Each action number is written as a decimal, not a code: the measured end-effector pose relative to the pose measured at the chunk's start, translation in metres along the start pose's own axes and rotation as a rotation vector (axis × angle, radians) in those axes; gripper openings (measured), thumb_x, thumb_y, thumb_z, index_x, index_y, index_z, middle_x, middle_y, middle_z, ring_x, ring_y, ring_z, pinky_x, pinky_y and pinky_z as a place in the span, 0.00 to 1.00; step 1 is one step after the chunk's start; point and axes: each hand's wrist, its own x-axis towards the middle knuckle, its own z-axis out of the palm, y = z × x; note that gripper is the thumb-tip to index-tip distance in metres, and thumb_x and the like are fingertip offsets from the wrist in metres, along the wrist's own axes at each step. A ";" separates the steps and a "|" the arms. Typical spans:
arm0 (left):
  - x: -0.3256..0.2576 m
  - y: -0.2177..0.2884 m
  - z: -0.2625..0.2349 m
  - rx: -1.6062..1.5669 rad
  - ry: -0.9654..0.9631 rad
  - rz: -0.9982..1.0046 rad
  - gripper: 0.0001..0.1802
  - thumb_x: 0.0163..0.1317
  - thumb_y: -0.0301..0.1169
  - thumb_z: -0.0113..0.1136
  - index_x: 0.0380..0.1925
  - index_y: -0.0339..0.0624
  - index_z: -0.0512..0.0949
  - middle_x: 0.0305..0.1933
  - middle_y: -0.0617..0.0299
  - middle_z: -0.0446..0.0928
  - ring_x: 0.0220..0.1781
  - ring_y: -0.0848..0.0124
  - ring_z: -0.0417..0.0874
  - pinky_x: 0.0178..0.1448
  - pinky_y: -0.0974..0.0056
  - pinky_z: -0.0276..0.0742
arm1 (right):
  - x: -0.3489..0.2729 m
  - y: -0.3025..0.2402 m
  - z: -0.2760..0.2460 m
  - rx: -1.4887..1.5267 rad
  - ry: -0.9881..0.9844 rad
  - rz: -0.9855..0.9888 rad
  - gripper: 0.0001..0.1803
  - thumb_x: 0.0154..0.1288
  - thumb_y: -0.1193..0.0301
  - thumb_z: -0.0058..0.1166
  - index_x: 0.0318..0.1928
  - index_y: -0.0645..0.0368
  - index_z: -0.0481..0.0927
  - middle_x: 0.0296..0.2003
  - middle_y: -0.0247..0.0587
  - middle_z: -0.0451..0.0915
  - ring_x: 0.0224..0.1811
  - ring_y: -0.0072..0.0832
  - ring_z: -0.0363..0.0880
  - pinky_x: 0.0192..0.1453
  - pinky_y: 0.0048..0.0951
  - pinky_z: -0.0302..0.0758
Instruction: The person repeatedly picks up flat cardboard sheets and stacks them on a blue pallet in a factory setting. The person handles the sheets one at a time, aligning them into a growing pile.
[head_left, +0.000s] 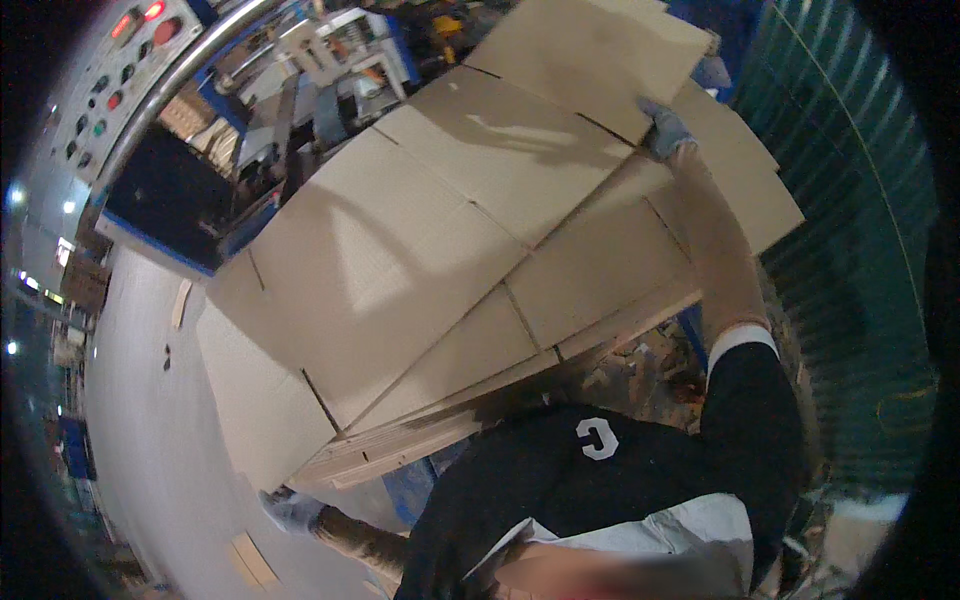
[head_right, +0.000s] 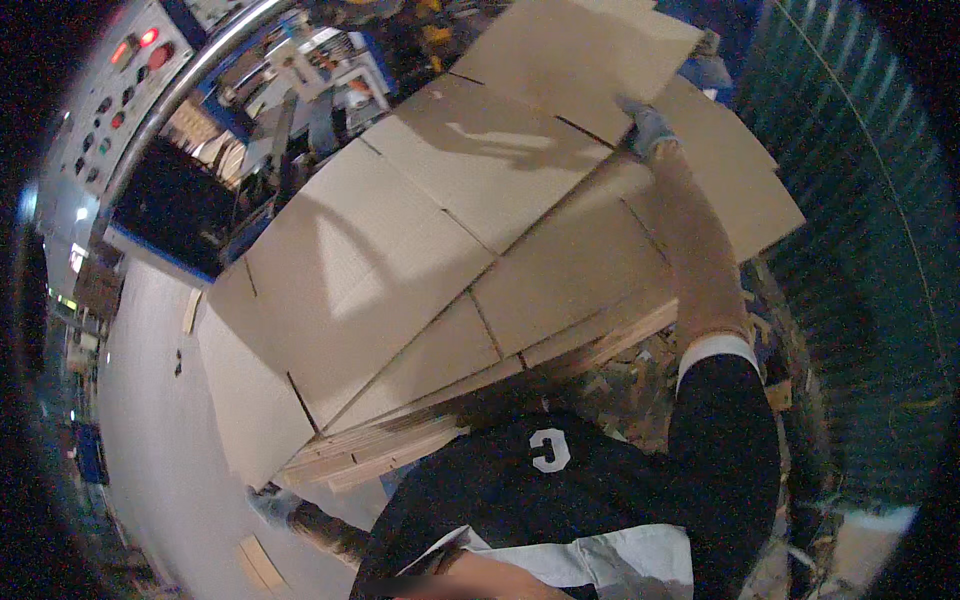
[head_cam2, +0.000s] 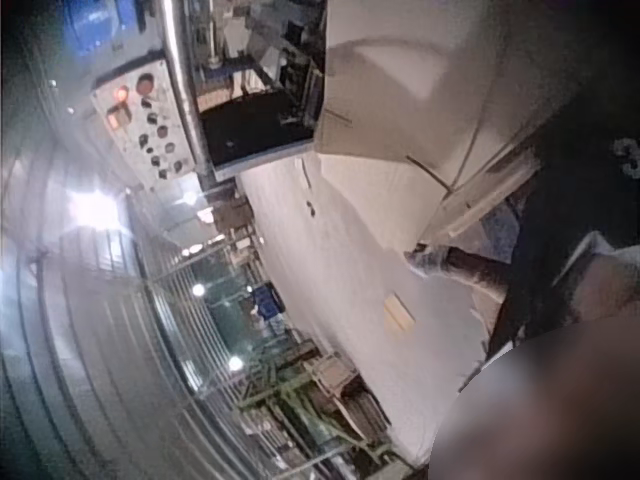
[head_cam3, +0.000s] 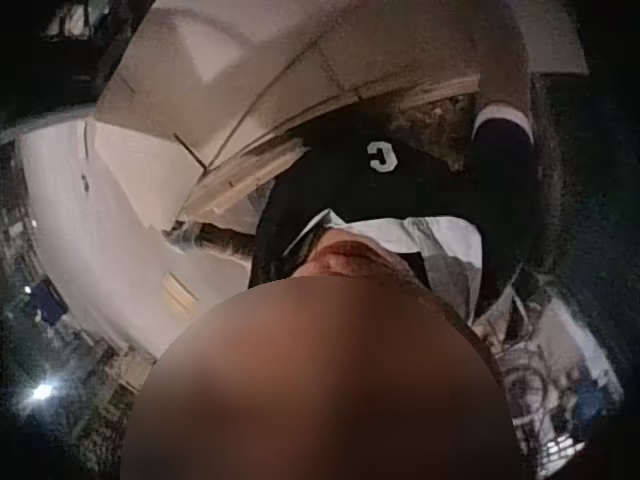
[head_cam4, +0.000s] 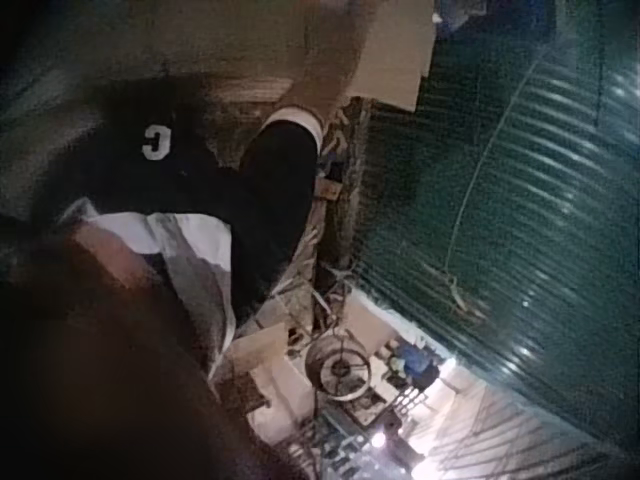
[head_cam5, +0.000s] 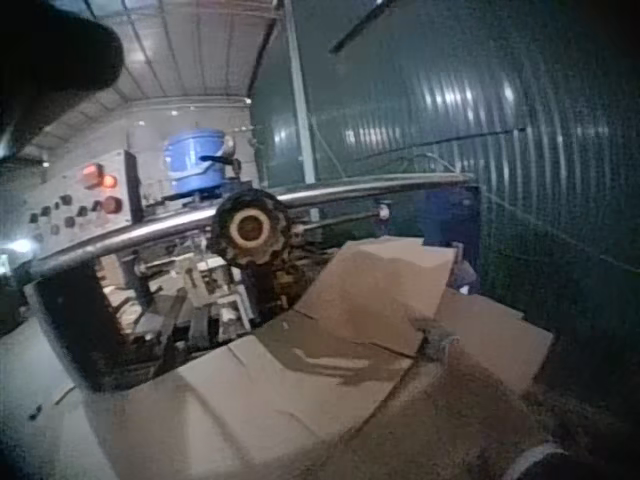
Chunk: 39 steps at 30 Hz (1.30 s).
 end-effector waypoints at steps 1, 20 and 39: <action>0.013 0.000 -0.002 0.135 -0.008 0.099 0.20 0.62 0.36 0.55 0.49 0.32 0.74 0.49 0.51 0.76 0.52 0.60 0.75 0.60 0.57 0.67 | 0.004 -0.007 -0.004 -0.040 0.071 -0.113 0.27 0.63 0.61 0.56 0.62 0.50 0.70 0.55 0.42 0.75 0.55 0.35 0.74 0.59 0.35 0.73; -0.142 -0.004 0.133 0.812 -1.444 1.167 0.30 0.45 0.22 0.58 0.54 0.38 0.74 0.59 0.45 0.73 0.58 0.52 0.75 0.62 0.54 0.69 | -0.135 -0.196 -0.209 0.047 -0.562 -0.285 0.28 0.46 0.71 0.56 0.53 0.53 0.78 0.58 0.42 0.73 0.61 0.44 0.68 0.61 0.41 0.69; -0.127 -0.056 0.211 0.984 -1.592 1.451 0.36 0.43 0.27 0.63 0.59 0.45 0.70 0.60 0.49 0.69 0.60 0.50 0.70 0.63 0.47 0.64 | -0.040 -0.160 -0.095 0.119 -0.689 -0.435 0.35 0.52 0.48 0.60 0.57 0.54 0.74 0.60 0.45 0.71 0.63 0.48 0.66 0.67 0.47 0.60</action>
